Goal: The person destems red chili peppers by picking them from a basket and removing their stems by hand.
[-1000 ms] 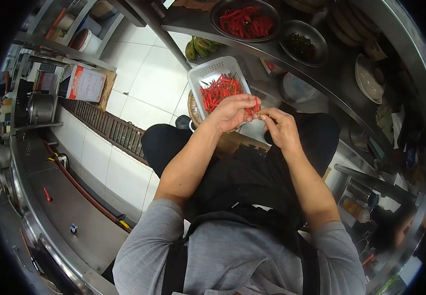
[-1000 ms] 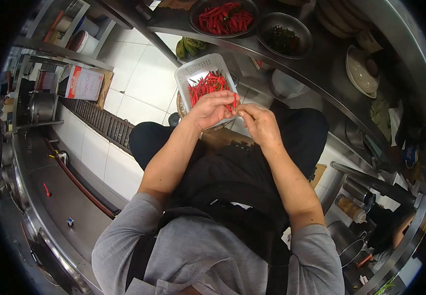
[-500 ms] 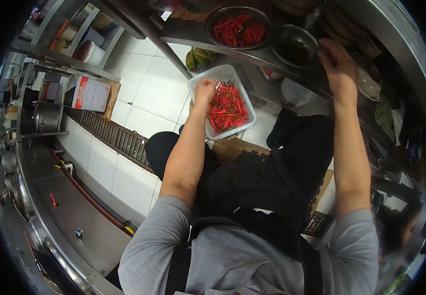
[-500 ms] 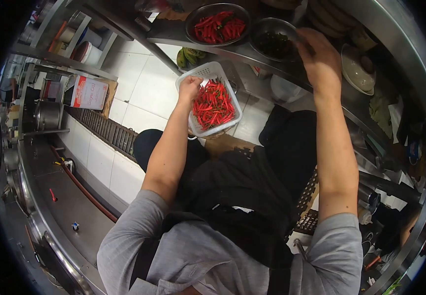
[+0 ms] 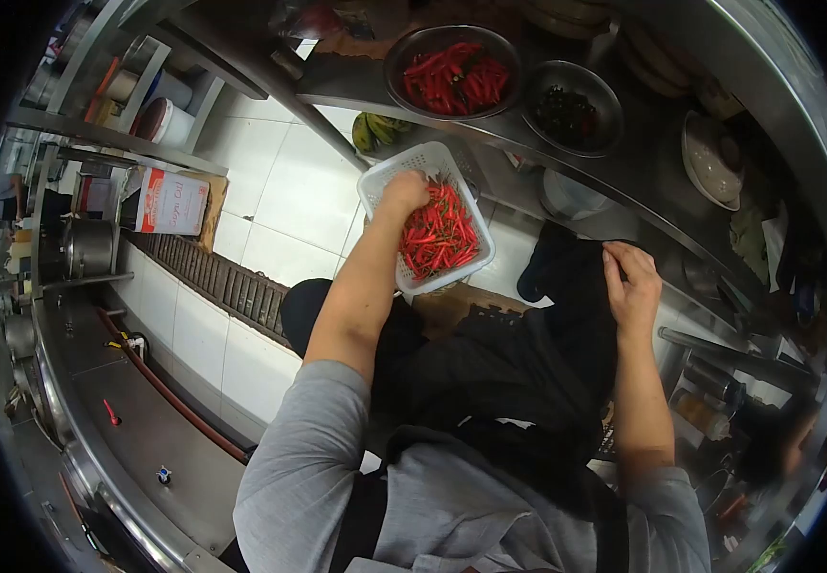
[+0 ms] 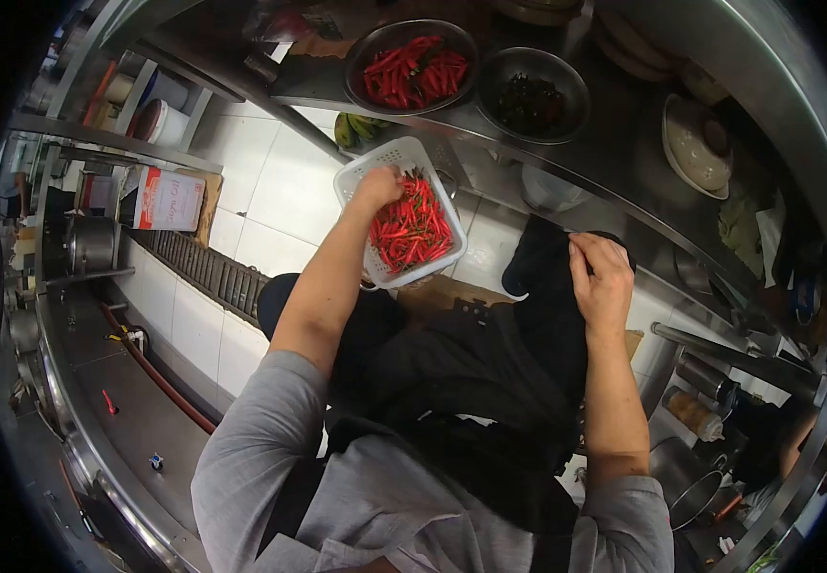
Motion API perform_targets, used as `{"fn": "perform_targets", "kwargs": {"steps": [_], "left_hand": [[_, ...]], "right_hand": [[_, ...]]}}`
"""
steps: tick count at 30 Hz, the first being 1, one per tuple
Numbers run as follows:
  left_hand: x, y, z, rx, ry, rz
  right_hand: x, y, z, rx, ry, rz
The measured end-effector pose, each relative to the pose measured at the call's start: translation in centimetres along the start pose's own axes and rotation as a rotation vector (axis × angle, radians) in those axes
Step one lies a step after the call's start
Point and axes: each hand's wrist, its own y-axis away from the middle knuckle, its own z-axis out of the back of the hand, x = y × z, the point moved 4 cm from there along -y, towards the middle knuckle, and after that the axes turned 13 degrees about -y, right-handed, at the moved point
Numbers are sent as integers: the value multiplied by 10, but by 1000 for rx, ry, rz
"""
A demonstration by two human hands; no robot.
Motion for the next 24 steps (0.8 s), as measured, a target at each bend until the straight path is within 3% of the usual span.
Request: {"fn": "perform_targets", "kwargs": {"steps": [3,5,6,7,9,11,14,15,17,18,22,24], "left_hand": [[31,17,14,8,203,-4],[48,33,19,148,1073,218],[49,41,27,101,1330,146],[48,47,31,96,1326,157],[42,55,35,38,1811,74],[42,48,29,102,1817,-23],[39,16,3,100,1408,123],[31,8,-2,103,1415,114],[24,-5,-9,-81,729,230],[18,-9,-6,-186,405,179],[17,-29,-39,-134,185,195],[12,-30,-39,-118,137,109]], "right_hand": [[-1,-7,-7,-1,-26,-12],[0,-12,-14,3,-45,-9],[0,-14,-17,-2,-67,-22],[1,-16,-20,-10,-86,-33],[4,-19,-28,6,-99,-39],[8,-22,-33,31,-73,9],[11,-21,-32,48,-31,23],[10,-21,-30,47,-19,25],[5,-17,-25,31,6,-4],[5,-15,-23,33,20,-5],[2,-12,-15,18,49,-23],[0,-11,-15,15,57,-28]]}}
